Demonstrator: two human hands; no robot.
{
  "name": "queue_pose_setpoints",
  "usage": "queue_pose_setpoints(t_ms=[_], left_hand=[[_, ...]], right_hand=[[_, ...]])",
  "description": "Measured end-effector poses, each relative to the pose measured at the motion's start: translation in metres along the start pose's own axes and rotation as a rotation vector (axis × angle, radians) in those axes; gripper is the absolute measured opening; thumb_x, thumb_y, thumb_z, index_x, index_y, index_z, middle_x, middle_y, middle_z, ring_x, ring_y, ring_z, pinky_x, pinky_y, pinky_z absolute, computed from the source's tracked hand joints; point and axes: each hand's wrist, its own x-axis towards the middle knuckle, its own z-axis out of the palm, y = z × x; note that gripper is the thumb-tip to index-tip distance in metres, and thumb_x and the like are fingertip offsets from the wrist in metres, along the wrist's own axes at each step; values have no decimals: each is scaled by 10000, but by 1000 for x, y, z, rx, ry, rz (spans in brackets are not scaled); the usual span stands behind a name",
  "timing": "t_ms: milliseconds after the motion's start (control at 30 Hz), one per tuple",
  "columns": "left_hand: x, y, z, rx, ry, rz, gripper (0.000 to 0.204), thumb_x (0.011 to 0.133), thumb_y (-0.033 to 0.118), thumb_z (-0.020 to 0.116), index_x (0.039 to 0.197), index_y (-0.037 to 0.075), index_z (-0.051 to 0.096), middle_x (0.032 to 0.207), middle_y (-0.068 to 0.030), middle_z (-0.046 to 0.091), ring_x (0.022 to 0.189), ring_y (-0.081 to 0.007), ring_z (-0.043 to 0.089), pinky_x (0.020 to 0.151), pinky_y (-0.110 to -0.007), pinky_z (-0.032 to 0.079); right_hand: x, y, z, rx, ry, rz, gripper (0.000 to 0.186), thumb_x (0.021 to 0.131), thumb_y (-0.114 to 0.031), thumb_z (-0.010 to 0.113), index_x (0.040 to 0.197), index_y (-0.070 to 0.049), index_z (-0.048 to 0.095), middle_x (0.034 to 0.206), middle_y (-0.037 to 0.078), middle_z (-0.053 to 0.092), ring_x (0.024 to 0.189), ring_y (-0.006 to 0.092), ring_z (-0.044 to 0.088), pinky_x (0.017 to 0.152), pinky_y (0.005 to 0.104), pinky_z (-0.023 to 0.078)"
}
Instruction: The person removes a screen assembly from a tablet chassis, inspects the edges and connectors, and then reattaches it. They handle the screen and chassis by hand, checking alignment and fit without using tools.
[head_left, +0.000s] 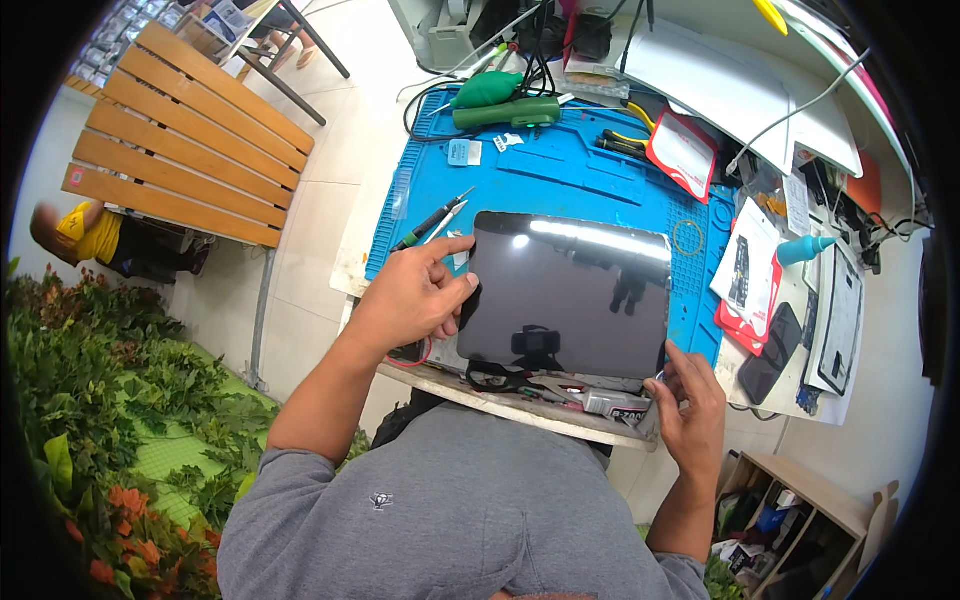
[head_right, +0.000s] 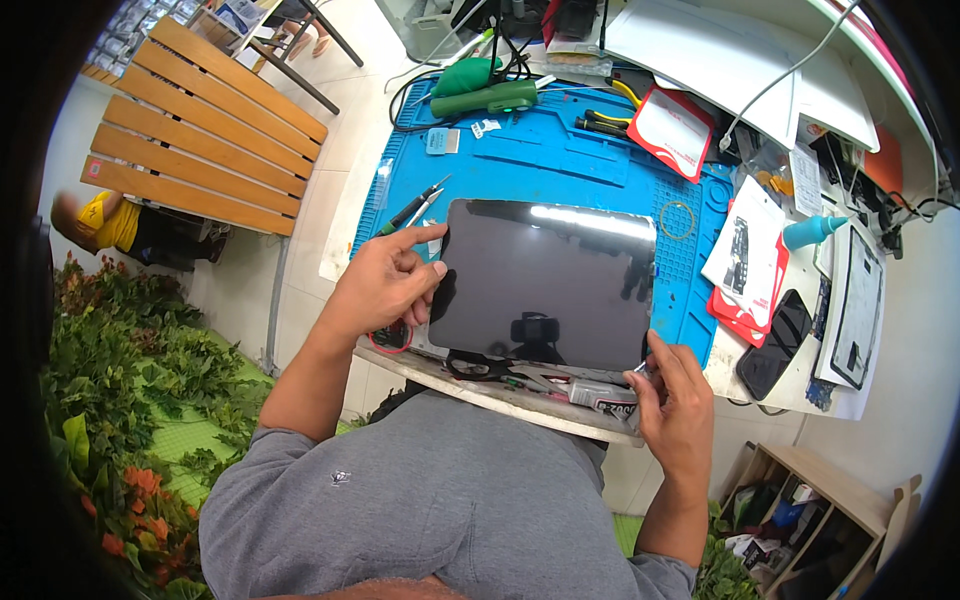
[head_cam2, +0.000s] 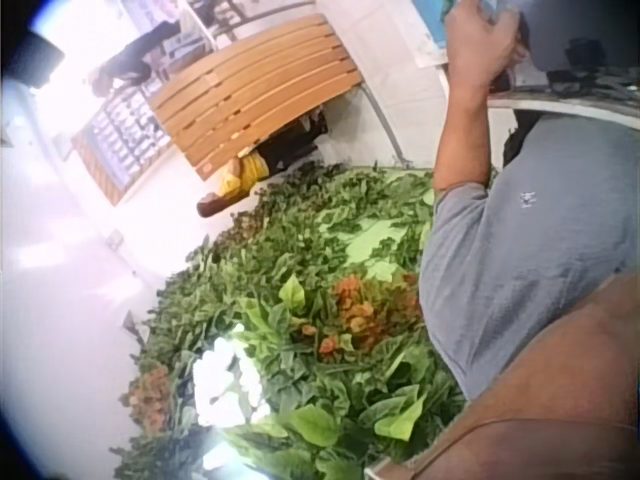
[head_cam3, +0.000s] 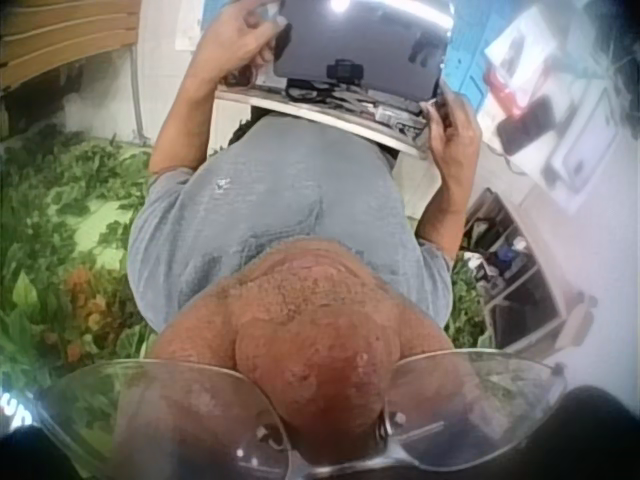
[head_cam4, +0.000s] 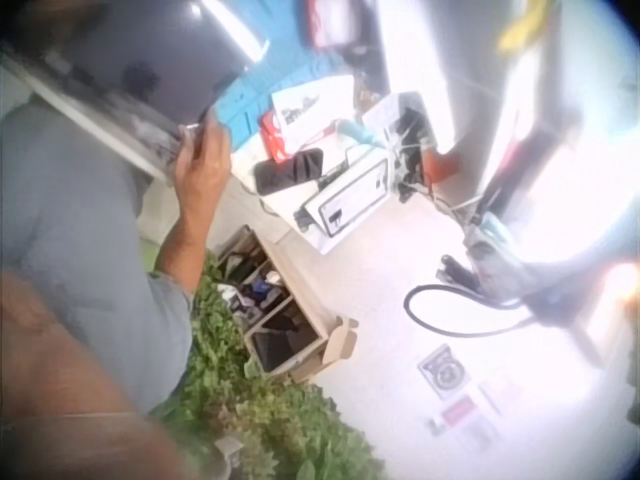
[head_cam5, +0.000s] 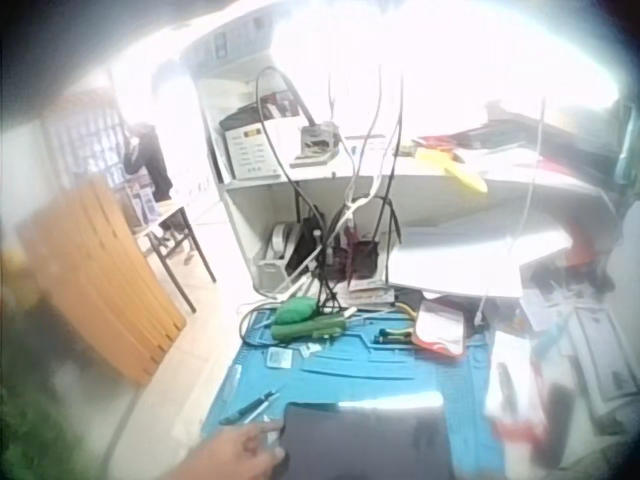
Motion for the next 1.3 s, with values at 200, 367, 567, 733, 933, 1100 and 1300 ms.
queue_pose_setpoints(t_ms=[200, 367, 567, 733, 933, 1100, 1300], left_hand=[[1, 5, 0, -10, -6, -24, 521, 1027, 133, 701, 1490, -72, 576, 695, -52, 693, 531, -117, 664, 478, -256, 510], [1, 9, 0, 34, 12, -28, 509, 1024, 140, 705, 1469, -76, 587, 687, -55, 695, 525, -119, 666, 475, -262, 511], [3, 6, 0, 50, 18, -5, 524, 997, 154, 716, 1446, -90, 603, 637, -79, 699, 508, -127, 680, 483, -279, 545], [2, 4, -1, 41, 9, 1, 530, 993, 162, 725, 1442, -91, 602, 632, -73, 699, 510, -128, 683, 486, -278, 539], [0, 5, 1, 51, 2, -2, 574, 997, 123, 758, 1491, -88, 556, 653, -37, 670, 511, -99, 634, 478, -259, 490], [0, 2, 1, 50, -3, 7, 617, 968, 78, 794, 1510, -73, 540, 681, -35, 674, 535, -91, 637, 483, -253, 491], [1, -4, -2, 94, -36, 86, 734, 952, 62, 814, 1588, -61, 467, 719, -42, 681, 559, -85, 628, 495, -250, 479]], right_hand=[[-1, -1, 1, -3, 5, 3, 531, 860, 91, 800, 1377, 36, 695, 972, 106, 658, 787, 166, 638, 680, 291, 531], [-3, 2, 5, 4, 15, -16, 534, 859, 53, 837, 1371, 52, 687, 990, 111, 618, 700, 161, 577, 634, 310, 502], [-4, -6, 9, 55, 43, 66, 516, 846, 31, 861, 1335, 68, 702, 978, 93, 602, 674, 128, 520, 600, 289, 472], [-3, -3, 10, 82, 53, 64, 474, 866, 31, 850, 1316, 77, 710, 972, 88, 599, 679, 115, 526, 590, 274, 468], [-3, 0, 13, 212, 90, 98, 428, 904, 47, 822, 1319, 72, 720, 972, 71, 613, 744, 88, 579, 609, 228, 498], [-3, 8, 13, 299, 106, 120, 425, 907, 53, 822, 1322, 58, 730, 976, 61, 621, 794, 77, 603, 642, 202, 525], [-2, 8, 12, 307, 98, 126, 424, 908, 55, 822, 1322, 59, 730, 973, 52, 611, 809, 70, 607, 664, 194, 540]])
